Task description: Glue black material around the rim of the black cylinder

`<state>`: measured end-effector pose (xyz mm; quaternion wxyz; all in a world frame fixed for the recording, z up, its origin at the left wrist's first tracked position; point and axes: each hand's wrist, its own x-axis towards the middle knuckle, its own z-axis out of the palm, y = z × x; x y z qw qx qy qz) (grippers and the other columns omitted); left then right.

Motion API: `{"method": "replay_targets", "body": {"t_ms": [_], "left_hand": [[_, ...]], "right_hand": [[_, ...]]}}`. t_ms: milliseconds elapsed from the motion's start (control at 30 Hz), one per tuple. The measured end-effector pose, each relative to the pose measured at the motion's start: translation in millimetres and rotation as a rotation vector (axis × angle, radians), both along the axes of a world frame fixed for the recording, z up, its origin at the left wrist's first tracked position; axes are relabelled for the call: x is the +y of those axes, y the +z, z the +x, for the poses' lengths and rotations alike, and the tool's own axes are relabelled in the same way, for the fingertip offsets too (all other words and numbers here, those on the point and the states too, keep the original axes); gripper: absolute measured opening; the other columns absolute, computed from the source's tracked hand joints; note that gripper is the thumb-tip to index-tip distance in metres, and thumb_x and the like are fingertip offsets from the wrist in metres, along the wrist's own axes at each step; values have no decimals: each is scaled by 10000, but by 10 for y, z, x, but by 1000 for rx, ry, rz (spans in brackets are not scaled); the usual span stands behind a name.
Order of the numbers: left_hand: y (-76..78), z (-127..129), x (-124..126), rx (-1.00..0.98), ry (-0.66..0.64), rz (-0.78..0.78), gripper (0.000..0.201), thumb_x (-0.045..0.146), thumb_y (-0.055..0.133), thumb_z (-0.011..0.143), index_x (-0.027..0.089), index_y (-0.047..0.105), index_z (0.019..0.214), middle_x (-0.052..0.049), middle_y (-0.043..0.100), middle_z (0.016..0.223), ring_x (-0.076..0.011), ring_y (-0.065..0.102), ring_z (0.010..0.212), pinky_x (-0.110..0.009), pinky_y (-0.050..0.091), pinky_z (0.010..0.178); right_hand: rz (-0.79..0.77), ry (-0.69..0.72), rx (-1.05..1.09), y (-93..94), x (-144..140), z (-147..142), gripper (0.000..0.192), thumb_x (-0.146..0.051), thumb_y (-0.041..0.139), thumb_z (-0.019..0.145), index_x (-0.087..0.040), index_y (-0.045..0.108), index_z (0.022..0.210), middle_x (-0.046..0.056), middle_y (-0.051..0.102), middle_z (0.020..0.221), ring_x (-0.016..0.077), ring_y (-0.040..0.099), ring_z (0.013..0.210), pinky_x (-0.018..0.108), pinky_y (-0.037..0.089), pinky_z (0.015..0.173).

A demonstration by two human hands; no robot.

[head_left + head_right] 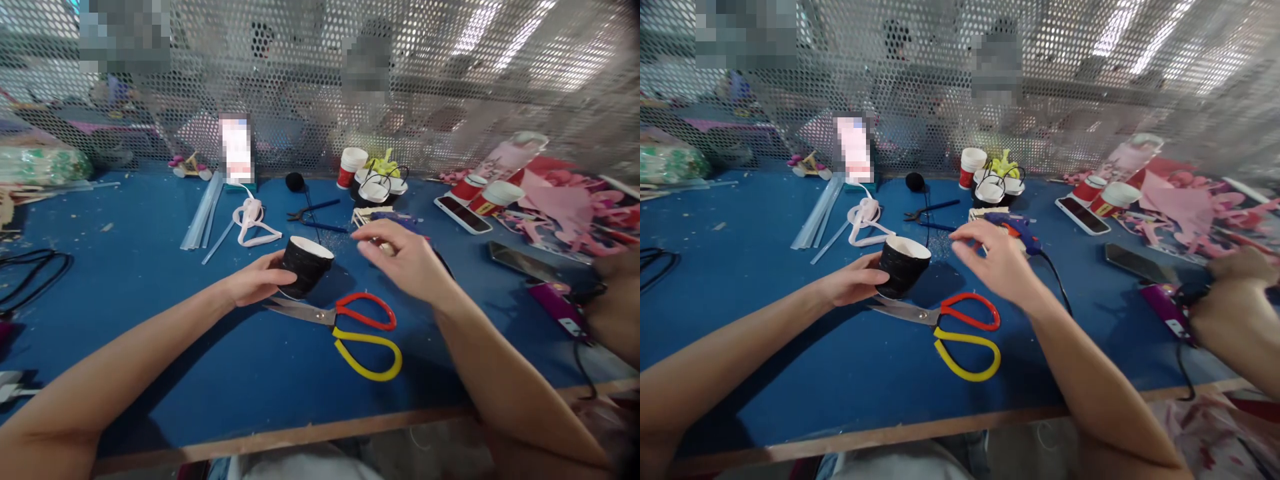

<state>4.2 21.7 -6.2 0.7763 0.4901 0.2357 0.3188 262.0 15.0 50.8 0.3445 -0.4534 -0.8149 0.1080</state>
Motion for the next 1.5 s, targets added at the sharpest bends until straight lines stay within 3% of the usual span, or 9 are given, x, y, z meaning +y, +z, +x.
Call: {"method": "replay_targets", "body": {"t_ms": [67, 200, 400, 633, 833, 1033, 1200, 1367, 1500], "left_hand": [[-5, 3, -7, -9, 1, 13, 530, 212, 681, 686, 152, 517, 1187, -127, 646, 1067, -270, 593, 1045, -372, 477, 869], [5, 8, -22, -27, -8, -19, 594, 205, 717, 663, 154, 487, 1208, -129, 639, 1081, -266, 598, 1025, -351, 484, 839], [23, 37, -31, -25, 55, -116, 557, 344, 732, 665, 160, 493, 1133, -119, 633, 1045, -250, 638, 895, -330, 507, 731], [13, 65, -10, 74, 189, 7, 513, 309, 731, 678, 163, 503, 1113, -94, 606, 1061, -225, 591, 961, -302, 461, 787], [55, 71, 32, 253, 259, 127, 492, 333, 687, 720, 182, 516, 1156, -78, 587, 1074, -198, 590, 897, -290, 471, 721], [115, 93, 53, 214, 271, 28, 338, 429, 563, 810, 179, 479, 1022, -6, 570, 691, -148, 589, 512, -261, 449, 476], [147, 111, 30, 150, 215, -71, 355, 491, 543, 807, 146, 518, 888, -21, 572, 641, -140, 580, 505, -250, 452, 474], [175, 120, 18, 103, 214, -105, 326, 452, 596, 781, 139, 551, 863, -21, 585, 641, -133, 580, 516, -243, 468, 483], [196, 132, 18, 45, 198, -269, 300, 422, 531, 830, 128, 577, 868, -41, 610, 672, -132, 584, 529, -243, 483, 484]], "right_hand": [[-49, 73, 45, -20, -112, -189, 125, -234, 540, 813, -203, 580, 928, 51, 620, 989, 172, 571, 924, 332, 468, 802], [-124, 13, 95, -210, -155, -336, 242, -198, 589, 753, -191, 536, 989, 60, 602, 1012, 176, 564, 914, 337, 476, 790], [-36, -20, 88, -409, -125, -400, 155, -161, 586, 738, -190, 556, 887, 76, 620, 975, 200, 578, 928, 365, 480, 795], [58, -21, 130, -397, -135, -408, 94, -121, 544, 761, -206, 520, 794, 64, 613, 920, 190, 576, 897, 368, 478, 780], [-110, 76, 183, -343, -177, -341, 181, -158, 543, 782, -211, 535, 955, 59, 596, 1009, 176, 556, 937, 337, 474, 762], [-130, -42, 162, -426, -185, -360, 235, -311, 631, 750, -207, 515, 926, 59, 587, 951, 190, 560, 882, 362, 466, 763], [-118, 6, 55, -480, -162, -398, 469, -300, 671, 712, -230, 475, 1132, 91, 551, 1140, 221, 545, 931, 371, 475, 725], [-264, -9, 104, -542, -148, -397, 390, -267, 637, 743, -237, 487, 1102, 35, 612, 941, 168, 565, 750, 335, 475, 661], [-308, 48, 194, -573, -160, -425, 394, -233, 623, 750, -242, 468, 1112, 20, 612, 951, 142, 569, 725, 307, 476, 661]]}}
